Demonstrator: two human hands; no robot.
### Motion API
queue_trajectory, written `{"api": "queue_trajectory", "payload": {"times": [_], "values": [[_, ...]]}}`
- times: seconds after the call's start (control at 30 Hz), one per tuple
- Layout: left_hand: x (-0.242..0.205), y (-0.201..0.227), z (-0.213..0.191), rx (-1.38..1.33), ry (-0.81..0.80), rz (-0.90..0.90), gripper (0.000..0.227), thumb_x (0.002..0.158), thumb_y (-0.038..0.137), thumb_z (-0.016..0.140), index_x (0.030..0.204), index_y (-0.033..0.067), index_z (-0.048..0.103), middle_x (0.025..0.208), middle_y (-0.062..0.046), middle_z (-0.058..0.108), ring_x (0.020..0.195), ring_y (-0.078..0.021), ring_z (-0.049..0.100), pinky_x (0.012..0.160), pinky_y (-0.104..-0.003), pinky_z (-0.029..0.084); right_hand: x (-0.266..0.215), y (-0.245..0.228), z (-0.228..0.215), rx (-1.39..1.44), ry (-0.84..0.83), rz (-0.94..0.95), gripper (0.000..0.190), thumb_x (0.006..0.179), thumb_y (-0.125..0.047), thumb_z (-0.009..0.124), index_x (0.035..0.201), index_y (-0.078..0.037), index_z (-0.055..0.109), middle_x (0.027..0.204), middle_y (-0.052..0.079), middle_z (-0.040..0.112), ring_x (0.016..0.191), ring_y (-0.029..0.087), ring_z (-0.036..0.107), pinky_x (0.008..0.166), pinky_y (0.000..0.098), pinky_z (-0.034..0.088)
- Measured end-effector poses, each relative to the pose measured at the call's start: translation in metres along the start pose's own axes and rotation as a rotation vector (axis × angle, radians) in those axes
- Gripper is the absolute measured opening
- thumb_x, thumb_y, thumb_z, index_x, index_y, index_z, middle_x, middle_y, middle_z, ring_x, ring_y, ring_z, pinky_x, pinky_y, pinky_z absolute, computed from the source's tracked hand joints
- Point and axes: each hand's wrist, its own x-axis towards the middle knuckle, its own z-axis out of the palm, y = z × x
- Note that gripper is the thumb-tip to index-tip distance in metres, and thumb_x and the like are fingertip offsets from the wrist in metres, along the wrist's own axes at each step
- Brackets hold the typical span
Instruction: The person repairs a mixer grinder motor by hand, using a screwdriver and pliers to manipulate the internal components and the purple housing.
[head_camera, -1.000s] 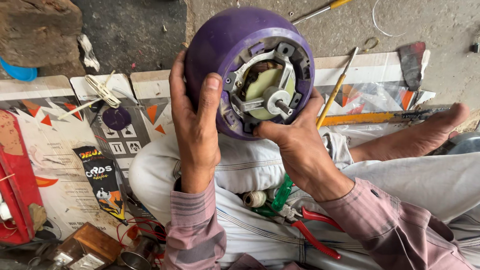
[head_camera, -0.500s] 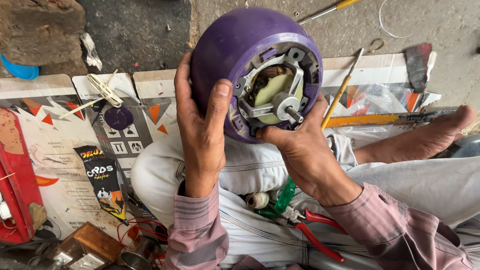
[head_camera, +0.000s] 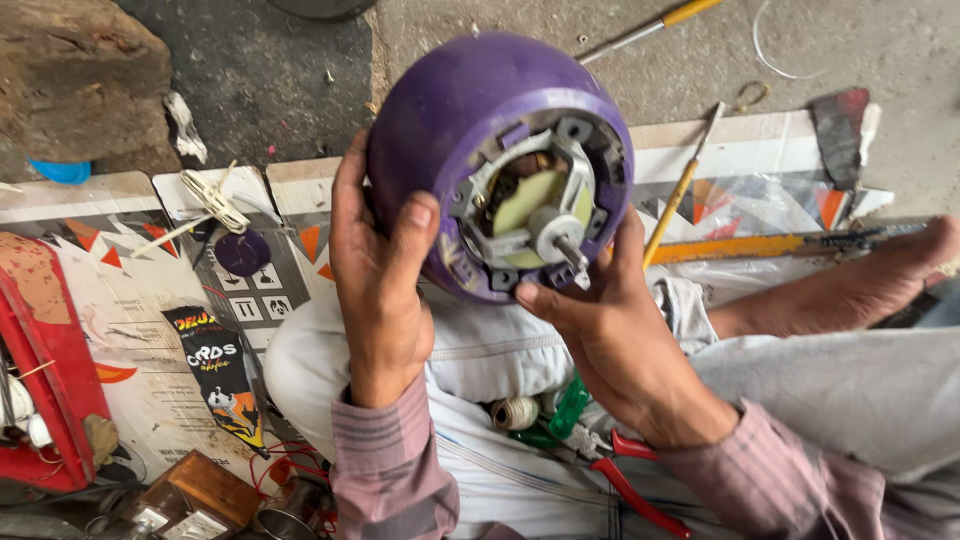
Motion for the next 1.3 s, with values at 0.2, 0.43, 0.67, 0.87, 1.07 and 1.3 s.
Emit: {"api": "queue_trajectory", "payload": {"times": [0.2, 0.43, 0.67, 0.87, 1.07, 1.3], "values": [[-0.002, 0.000, -0.003, 0.096, -0.025, 0.003, 0.099, 0.094, 0.039, 0.079, 0.165, -0.0075, 0.028, 0.153, -0.023, 0.047, 0.147, -0.0309, 0.051, 0.130, -0.042, 0.040, -0.001, 0.013, -0.005, -0.063, 0.112, 0.010, 0.099, 0.080, 0.014, 0.063, 0.158, -0.023, 0.015, 0.154, 0.012, 0.042, 0.137, 0.028, 0.052, 0.100, 0.0401, 0.050], [0.000, 0.007, 0.003, 0.083, -0.024, -0.080, 0.108, 0.093, 0.039, 0.083, 0.167, -0.0080, 0.021, 0.158, -0.025, 0.043, 0.145, -0.0315, 0.051, 0.128, -0.044, 0.044, -0.003, 0.027, -0.020, -0.129, 0.118, -0.020, 0.106, 0.087, 0.014, 0.068, 0.167, -0.022, 0.007, 0.151, 0.020, 0.050, 0.136, 0.032, 0.053, 0.104, 0.0432, 0.048], [0.002, 0.022, 0.007, 0.027, -0.011, -0.220, 0.113, 0.088, 0.034, 0.086, 0.164, -0.0064, 0.012, 0.161, -0.030, 0.035, 0.149, -0.0375, 0.049, 0.123, -0.050, 0.048, -0.005, 0.034, -0.034, -0.171, 0.142, -0.035, 0.098, 0.085, 0.013, 0.068, 0.162, -0.014, 0.014, 0.145, 0.022, 0.052, 0.133, 0.034, 0.056, 0.103, 0.0460, 0.051], [0.004, 0.020, 0.002, 0.012, -0.031, -0.192, 0.107, 0.090, 0.029, 0.082, 0.164, -0.0079, 0.014, 0.157, -0.029, 0.041, 0.144, -0.0368, 0.052, 0.122, -0.048, 0.048, -0.005, 0.019, -0.018, -0.521, 0.144, -0.393, 0.102, 0.087, 0.003, 0.076, 0.160, -0.017, 0.007, 0.152, 0.021, 0.036, 0.140, 0.032, 0.048, 0.110, 0.0452, 0.051], [0.004, 0.011, -0.006, 0.006, -0.061, -0.070, 0.090, 0.098, 0.021, 0.074, 0.166, -0.0086, 0.024, 0.159, -0.027, 0.047, 0.146, -0.0317, 0.054, 0.129, -0.043, 0.044, -0.001, -0.018, 0.003, -1.205, 0.038, -0.846, 0.082, 0.081, -0.007, 0.085, 0.151, -0.014, 0.042, 0.145, 0.021, 0.039, 0.135, 0.035, 0.051, 0.107, 0.0394, 0.053], [0.004, 0.021, -0.008, 0.025, -0.065, 0.002, 0.071, 0.096, 0.017, 0.071, 0.154, -0.0102, 0.041, 0.146, -0.022, 0.058, 0.135, -0.0265, 0.058, 0.120, -0.037, 0.044, -0.012, -0.057, 0.033, -1.664, -0.044, -0.805, 0.076, 0.074, -0.020, 0.090, 0.143, -0.013, 0.059, 0.129, 0.023, 0.058, 0.113, 0.042, 0.063, 0.091, 0.0476, 0.053]]}}
